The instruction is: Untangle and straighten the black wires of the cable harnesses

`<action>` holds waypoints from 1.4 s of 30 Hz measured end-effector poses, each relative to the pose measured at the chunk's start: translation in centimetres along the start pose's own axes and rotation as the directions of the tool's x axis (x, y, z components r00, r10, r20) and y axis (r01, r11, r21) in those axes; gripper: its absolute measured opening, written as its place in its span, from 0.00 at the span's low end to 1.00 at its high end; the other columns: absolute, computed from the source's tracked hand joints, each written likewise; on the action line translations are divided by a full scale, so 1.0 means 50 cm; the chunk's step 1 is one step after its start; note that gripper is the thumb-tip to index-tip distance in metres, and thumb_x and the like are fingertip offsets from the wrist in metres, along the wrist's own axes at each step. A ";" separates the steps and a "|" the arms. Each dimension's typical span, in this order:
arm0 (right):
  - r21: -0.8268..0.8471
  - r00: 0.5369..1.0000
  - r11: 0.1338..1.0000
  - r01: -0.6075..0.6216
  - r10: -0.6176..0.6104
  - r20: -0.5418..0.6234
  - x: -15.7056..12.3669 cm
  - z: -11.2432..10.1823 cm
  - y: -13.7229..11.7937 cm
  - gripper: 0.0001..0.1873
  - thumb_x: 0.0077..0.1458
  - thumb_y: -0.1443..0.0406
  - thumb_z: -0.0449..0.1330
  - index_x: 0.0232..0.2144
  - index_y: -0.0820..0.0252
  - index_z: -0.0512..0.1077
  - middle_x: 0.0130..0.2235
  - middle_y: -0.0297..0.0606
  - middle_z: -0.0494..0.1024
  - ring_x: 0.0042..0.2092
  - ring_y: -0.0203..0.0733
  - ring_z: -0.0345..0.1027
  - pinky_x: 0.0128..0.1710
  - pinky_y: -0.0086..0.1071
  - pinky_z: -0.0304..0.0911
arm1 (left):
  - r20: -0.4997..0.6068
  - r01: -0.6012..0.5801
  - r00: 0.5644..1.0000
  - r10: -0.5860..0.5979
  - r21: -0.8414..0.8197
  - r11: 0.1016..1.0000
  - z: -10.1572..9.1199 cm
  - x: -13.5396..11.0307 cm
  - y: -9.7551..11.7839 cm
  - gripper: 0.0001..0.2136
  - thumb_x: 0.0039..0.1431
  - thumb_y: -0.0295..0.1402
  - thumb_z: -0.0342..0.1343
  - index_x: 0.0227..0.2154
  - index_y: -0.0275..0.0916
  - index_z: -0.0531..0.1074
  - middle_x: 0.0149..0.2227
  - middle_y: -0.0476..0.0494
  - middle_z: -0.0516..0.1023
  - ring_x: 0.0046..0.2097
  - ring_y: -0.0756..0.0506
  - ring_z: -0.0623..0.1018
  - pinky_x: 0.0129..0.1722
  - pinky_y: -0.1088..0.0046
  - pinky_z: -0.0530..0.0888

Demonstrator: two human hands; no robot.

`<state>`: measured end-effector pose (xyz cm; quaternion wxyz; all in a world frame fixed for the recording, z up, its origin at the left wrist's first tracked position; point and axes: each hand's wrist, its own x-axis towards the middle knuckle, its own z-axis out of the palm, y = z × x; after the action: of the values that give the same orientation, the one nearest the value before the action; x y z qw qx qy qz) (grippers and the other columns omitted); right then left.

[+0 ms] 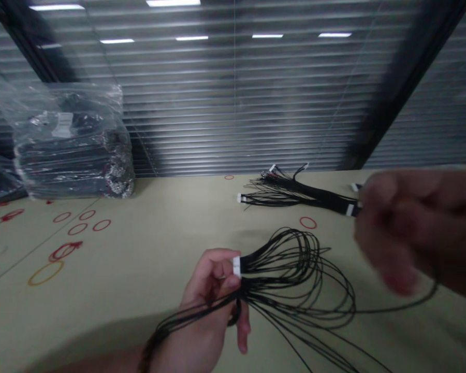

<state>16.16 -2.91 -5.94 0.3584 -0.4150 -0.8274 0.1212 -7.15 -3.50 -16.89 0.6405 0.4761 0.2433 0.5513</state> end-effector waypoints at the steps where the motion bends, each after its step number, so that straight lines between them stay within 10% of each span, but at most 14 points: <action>1: 0.036 0.998 0.999 0.018 -0.020 0.057 -0.001 0.025 -0.018 0.12 0.62 0.60 0.49 0.29 0.56 0.68 0.18 0.25 0.70 0.17 0.27 0.61 0.17 0.21 0.54 | 0.005 -0.009 1.000 0.009 -0.014 1.000 0.000 -0.001 0.000 0.04 0.63 0.31 0.50 0.39 0.45 0.68 0.27 0.57 0.65 0.17 0.60 0.70 0.13 0.91 0.69; 9: -0.283 0.981 0.941 0.186 -0.192 0.007 -0.033 0.154 -0.048 0.17 0.63 0.68 0.45 0.28 0.56 0.70 0.28 0.29 0.73 0.29 0.34 0.67 0.30 0.30 0.60 | 0.126 -0.013 0.992 0.023 -0.082 0.997 -0.006 -0.016 -0.006 0.08 0.65 0.31 0.47 0.44 0.49 0.66 0.32 0.55 0.67 0.19 0.60 0.74 0.15 0.92 0.70; 42: -0.319 0.946 0.899 0.301 -0.324 -0.022 -0.040 0.156 -0.050 0.20 0.66 0.68 0.42 0.28 0.61 0.69 0.26 0.29 0.71 0.27 0.33 0.61 0.28 0.32 0.54 | 0.141 0.037 0.990 -0.023 -0.091 0.995 -0.004 -0.016 -0.002 0.07 0.65 0.31 0.48 0.43 0.49 0.67 0.32 0.55 0.69 0.20 0.59 0.74 0.16 0.91 0.70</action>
<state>10.05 -5.26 -11.25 0.3340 -0.3322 -0.8780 -0.0853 -7.49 -4.19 -17.21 0.6859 0.4793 0.1788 0.5176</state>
